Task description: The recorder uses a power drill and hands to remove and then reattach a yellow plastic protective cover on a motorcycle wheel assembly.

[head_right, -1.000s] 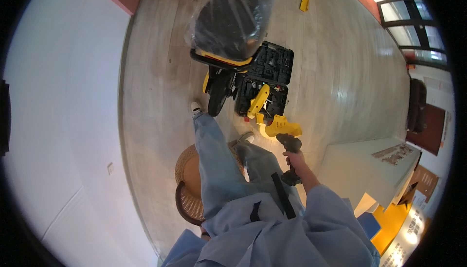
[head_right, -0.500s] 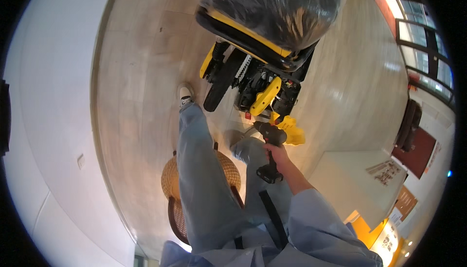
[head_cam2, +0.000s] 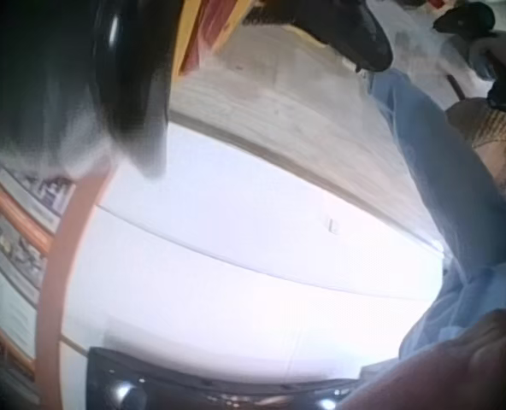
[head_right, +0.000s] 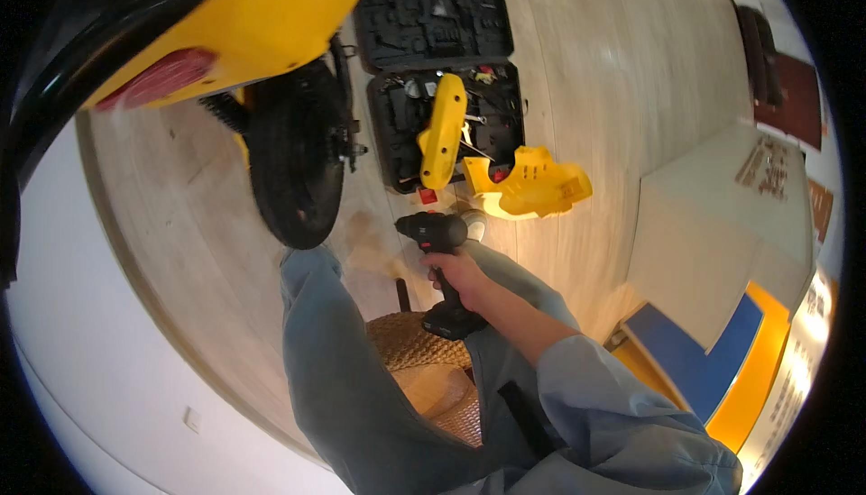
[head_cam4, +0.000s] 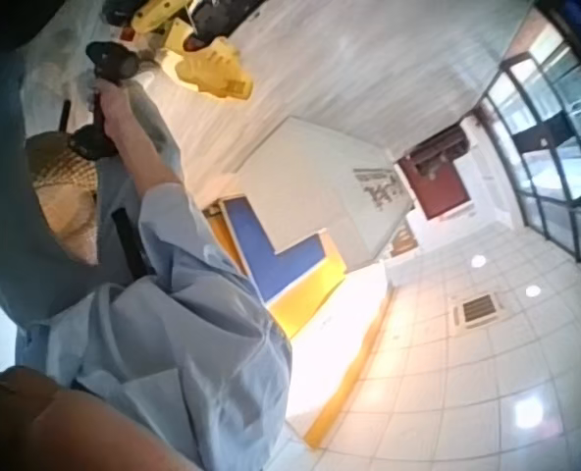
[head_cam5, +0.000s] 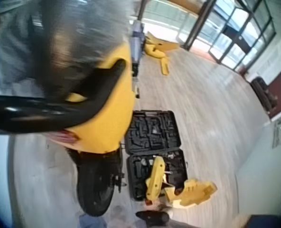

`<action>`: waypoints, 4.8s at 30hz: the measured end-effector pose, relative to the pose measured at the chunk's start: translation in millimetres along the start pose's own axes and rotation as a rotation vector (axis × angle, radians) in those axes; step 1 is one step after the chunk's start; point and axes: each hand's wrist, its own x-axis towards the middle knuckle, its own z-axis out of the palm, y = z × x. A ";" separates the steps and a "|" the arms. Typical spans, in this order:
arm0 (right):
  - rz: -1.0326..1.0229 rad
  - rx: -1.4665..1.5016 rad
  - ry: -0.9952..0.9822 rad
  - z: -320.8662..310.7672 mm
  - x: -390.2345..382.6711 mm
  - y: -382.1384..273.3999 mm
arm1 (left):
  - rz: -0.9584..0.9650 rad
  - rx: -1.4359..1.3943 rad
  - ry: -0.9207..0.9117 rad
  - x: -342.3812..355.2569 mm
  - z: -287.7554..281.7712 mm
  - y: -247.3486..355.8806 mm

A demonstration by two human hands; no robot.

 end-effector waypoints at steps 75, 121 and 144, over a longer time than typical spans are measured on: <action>-0.035 0.109 1.086 -302.7 192.0 271.1 | 0.967 1.594 0.024 58.5 -81.7 304.1; -1.183 -0.418 0.568 -29.4 195.8 -75.1 | 0.695 1.505 -0.141 128.6 -18.7 362.9; -0.726 -0.858 0.739 1.0 225.8 -74.8 | 0.598 1.373 0.034 110.1 -70.1 347.0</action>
